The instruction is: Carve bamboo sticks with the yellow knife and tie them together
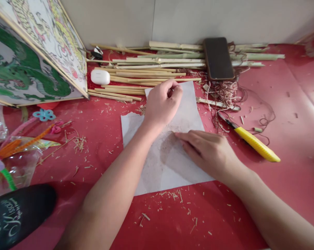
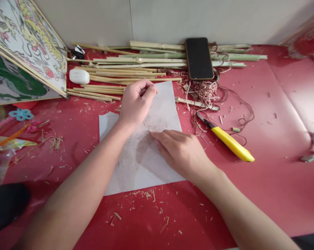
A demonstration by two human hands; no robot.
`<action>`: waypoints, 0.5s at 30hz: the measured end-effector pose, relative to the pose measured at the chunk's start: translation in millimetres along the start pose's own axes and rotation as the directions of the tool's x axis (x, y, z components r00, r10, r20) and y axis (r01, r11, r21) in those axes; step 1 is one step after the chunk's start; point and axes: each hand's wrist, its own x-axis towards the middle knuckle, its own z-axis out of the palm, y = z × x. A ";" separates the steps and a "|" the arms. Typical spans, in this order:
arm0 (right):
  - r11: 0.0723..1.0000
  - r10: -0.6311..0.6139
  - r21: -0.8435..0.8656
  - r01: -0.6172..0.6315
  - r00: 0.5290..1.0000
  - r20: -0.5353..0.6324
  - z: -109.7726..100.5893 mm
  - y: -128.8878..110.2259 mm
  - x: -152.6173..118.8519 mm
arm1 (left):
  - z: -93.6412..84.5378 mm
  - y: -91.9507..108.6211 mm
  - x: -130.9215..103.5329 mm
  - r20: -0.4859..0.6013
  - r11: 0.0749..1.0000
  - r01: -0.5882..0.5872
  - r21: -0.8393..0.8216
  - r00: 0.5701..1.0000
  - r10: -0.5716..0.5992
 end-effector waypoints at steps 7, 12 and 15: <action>0.977 0.183 -0.087 -0.193 0.977 -0.114 -4.3 12.4 0.4 | -0.1 -1.8 0.0 -0.008 0.999 -0.042 -0.029 0.999 0.042; 0.996 0.071 -0.050 -0.075 0.995 -0.069 -2.7 9.6 0.3 | 0.6 -2.9 0.3 -0.014 0.998 -0.046 -0.032 0.999 0.046; 0.997 -0.073 0.023 0.072 0.996 0.046 1.3 -3.3 -1.7 | 1.1 -3.7 0.9 -0.012 0.999 -0.047 -0.026 0.999 0.047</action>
